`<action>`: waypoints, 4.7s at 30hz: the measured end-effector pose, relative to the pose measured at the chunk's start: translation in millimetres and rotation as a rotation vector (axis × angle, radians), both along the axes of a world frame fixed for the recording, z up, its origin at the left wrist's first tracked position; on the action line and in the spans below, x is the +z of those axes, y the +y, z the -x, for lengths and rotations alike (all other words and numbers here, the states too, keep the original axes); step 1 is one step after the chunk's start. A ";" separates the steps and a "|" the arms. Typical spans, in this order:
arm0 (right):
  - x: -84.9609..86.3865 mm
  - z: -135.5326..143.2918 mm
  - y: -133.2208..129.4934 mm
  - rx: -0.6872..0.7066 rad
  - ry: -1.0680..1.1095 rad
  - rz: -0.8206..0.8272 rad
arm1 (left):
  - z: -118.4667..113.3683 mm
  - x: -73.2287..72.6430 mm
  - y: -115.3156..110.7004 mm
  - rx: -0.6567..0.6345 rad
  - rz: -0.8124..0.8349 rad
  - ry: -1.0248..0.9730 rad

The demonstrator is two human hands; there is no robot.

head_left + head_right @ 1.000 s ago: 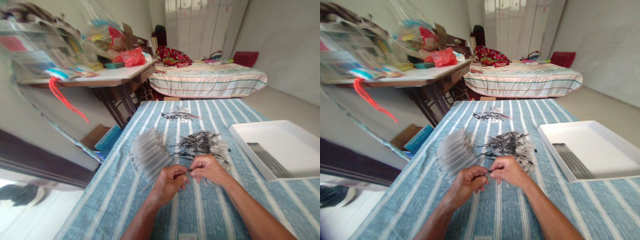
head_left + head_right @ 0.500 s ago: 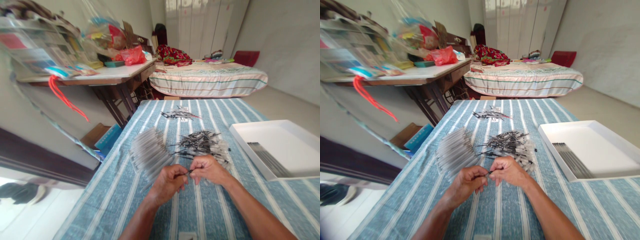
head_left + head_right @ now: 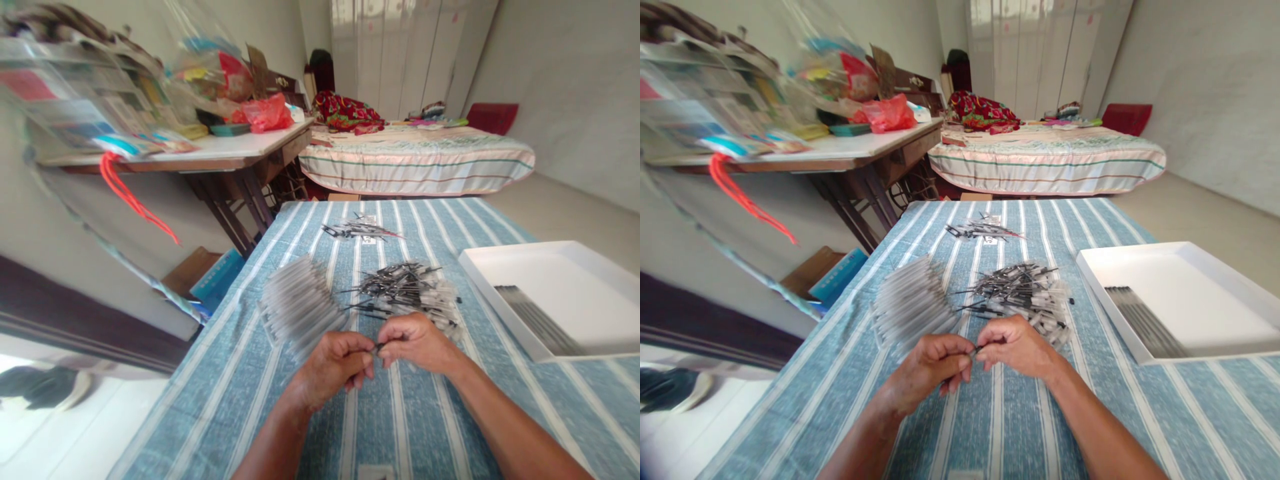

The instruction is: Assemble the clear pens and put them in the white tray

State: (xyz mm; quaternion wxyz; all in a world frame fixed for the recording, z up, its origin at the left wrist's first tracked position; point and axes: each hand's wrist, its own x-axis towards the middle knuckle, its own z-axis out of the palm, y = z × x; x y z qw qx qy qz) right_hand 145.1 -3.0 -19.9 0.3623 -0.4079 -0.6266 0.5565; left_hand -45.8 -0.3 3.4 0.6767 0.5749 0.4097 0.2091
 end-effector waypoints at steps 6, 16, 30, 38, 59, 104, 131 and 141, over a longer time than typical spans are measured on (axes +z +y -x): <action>-0.3 -3.2 0.4 0.008 -0.062 0.002 | -2.6 2.8 -0.5 0.030 -0.053 0.033; 4.2 -1.4 -2.0 0.017 -0.097 -0.167 | 3.1 2.8 1.2 -0.040 0.026 -0.009; 0.1 0.6 -1.3 0.051 -0.117 -0.047 | -1.7 -0.9 1.6 0.035 -0.041 0.028; 0.0 3.5 -0.6 0.038 -0.186 -0.069 | -4.5 -0.8 -0.9 0.066 -0.079 0.008; 4.4 8.9 -0.4 -0.002 -0.235 -0.075 | -4.1 -1.1 2.3 0.046 -0.109 0.098; 4.1 -0.9 5.1 -0.080 -0.096 0.041 | -6.9 5.5 2.1 0.015 -0.540 0.399; 9.4 -2.0 -0.8 -0.039 -0.909 -0.470 | 1.4 10.3 11.1 0.725 -0.126 -0.349; 11.1 15.4 -9.8 -0.040 -0.480 -0.341 | 0.3 6.9 9.7 0.729 -0.158 -0.390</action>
